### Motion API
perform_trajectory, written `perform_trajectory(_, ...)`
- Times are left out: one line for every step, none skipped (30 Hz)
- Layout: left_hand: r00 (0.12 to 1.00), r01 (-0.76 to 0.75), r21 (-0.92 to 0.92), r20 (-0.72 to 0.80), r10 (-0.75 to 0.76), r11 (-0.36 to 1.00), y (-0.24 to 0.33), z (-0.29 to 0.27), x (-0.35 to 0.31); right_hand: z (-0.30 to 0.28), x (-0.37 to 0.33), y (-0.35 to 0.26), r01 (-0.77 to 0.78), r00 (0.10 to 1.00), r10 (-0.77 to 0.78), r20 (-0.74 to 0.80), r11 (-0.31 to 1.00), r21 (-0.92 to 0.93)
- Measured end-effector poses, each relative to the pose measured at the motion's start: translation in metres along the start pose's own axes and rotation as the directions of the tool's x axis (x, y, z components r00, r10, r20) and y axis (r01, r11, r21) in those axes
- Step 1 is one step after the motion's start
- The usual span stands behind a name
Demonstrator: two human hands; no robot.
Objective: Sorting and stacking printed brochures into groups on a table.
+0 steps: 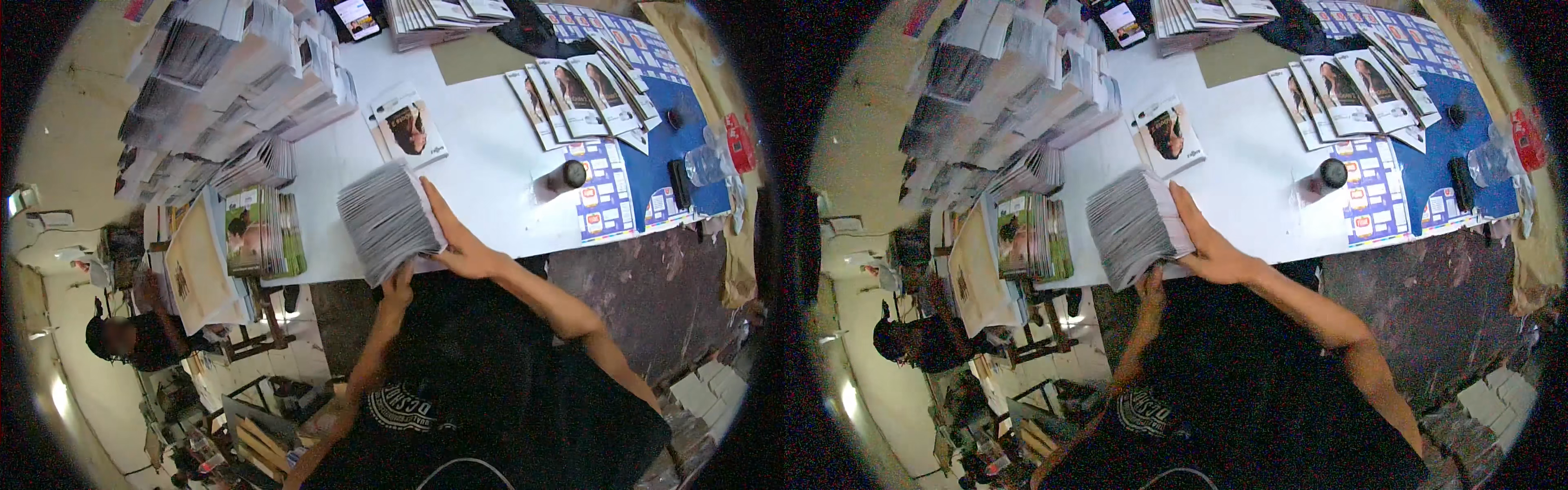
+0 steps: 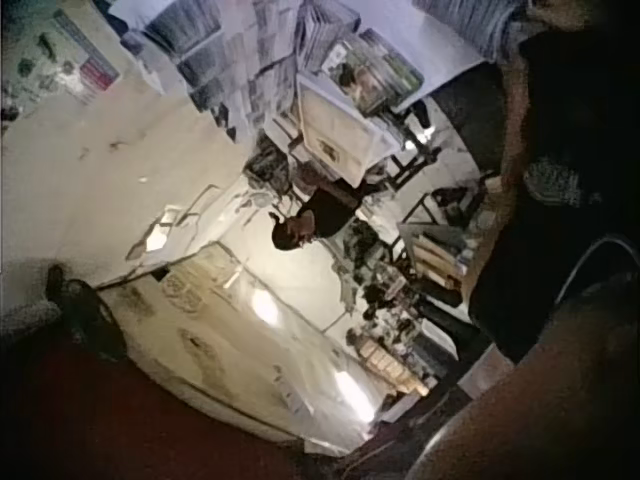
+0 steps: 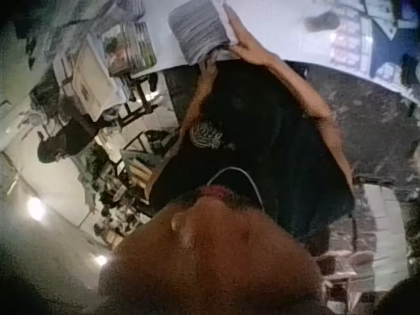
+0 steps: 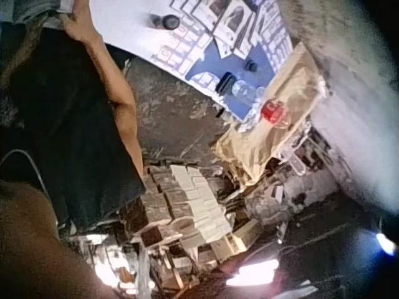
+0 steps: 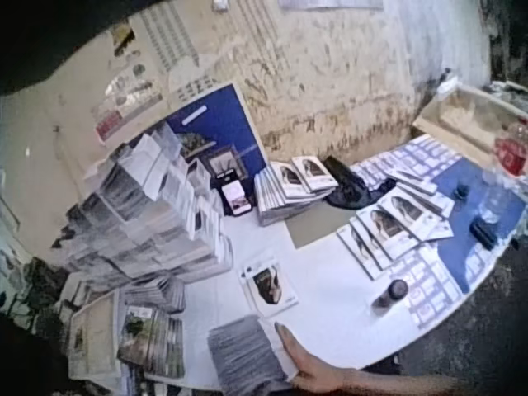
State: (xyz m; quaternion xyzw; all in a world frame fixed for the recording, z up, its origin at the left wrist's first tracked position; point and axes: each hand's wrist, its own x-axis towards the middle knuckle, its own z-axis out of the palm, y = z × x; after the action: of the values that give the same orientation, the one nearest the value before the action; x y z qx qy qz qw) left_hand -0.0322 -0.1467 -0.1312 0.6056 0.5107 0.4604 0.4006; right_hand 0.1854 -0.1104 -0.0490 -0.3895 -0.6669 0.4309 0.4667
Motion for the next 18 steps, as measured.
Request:
perform_trajectory(0.972,0.174,0.183,0.125,-0.199,0.968,0.041,-0.009,0.008,0.003,-0.007,-0.004,0.012,1.000,-0.012,0.011,1.000,-0.006)
perform_trajectory(0.876,0.227,0.561,0.240,-0.419,0.796,0.050,-0.019,0.025,0.001,-0.008,-0.010,0.014,1.000,-0.014,0.019,1.000,-0.007)
perform_trajectory(0.885,0.221,0.552,0.233,-0.403,0.804,0.037,-0.027,0.042,-0.008,-0.001,-0.014,-0.040,0.999,0.039,0.020,0.999,0.008)
perform_trajectory(0.925,-0.021,0.587,0.319,-0.207,0.810,0.016,-0.037,0.049,-0.012,0.000,-0.019,-0.101,0.995,0.100,0.023,0.994,0.028)
perform_trajectory(0.909,-0.259,0.594,0.417,-0.015,0.762,0.004,-0.037,0.051,-0.012,-0.002,-0.021,-0.102,0.994,0.102,0.027,0.995,0.021)
perform_trajectory(0.962,-0.131,0.292,0.268,0.051,0.947,0.023,-0.020,0.058,-0.012,-0.004,-0.019,-0.129,0.991,0.132,-0.025,0.987,0.090)
perform_trajectory(0.994,-0.044,-0.071,0.098,0.051,0.997,0.058,-0.003,0.068,-0.014,-0.004,-0.019,-0.146,0.985,0.159,-0.072,0.976,0.159)
perform_trajectory(0.997,-0.026,-0.096,0.073,0.033,0.995,0.084,-0.005,0.079,-0.009,0.004,-0.019,-0.167,0.984,0.174,-0.041,0.976,0.137)
perform_trajectory(0.983,-0.123,0.128,0.155,0.103,0.984,0.116,-0.010,0.089,-0.007,0.003,-0.024,-0.400,0.912,0.408,0.031,0.871,0.285)
perform_trajectory(0.960,-0.223,0.344,0.241,0.144,0.912,0.143,-0.014,0.094,-0.006,-0.001,-0.031,-0.603,0.784,0.604,0.141,0.689,0.402)
perform_trajectory(0.966,-0.210,0.334,0.216,0.142,0.919,0.162,-0.014,0.097,-0.005,-0.014,-0.026,-0.614,0.780,0.607,0.155,0.693,0.377)
perform_trajectory(0.918,-0.367,0.487,0.330,0.222,0.793,0.177,-0.014,0.101,-0.004,-0.030,-0.011,-0.424,0.860,0.488,-0.147,0.845,0.326)
perform_trajectory(0.851,-0.511,0.598,0.452,0.267,0.617,0.181,-0.014,0.106,-0.008,-0.032,-0.012,-0.226,0.857,0.294,-0.423,0.952,0.205)
perform_trajectory(0.841,-0.508,0.622,0.507,0.187,0.596,0.177,-0.014,0.106,-0.021,-0.034,-0.014,-0.168,0.792,0.302,-0.530,0.943,0.286)
perform_trajectory(0.853,-0.491,0.629,0.486,0.187,0.603,0.169,-0.010,0.109,-0.037,-0.026,-0.039,-0.097,0.709,0.318,-0.630,0.928,0.359)
perform_trajectory(0.843,-0.496,0.673,0.525,0.118,0.550,0.162,-0.009,0.108,-0.045,-0.019,-0.064,0.029,0.790,0.185,-0.584,0.941,0.338)
perform_trajectory(0.821,-0.515,0.698,0.569,0.050,0.498,0.157,-0.007,0.107,-0.054,-0.014,-0.090,0.157,0.838,0.046,-0.544,0.935,0.320)
perform_trajectory(0.824,-0.509,0.698,0.564,0.051,0.503,0.156,-0.006,0.106,-0.056,0.001,-0.124,0.214,0.857,0.005,-0.515,0.906,0.366)
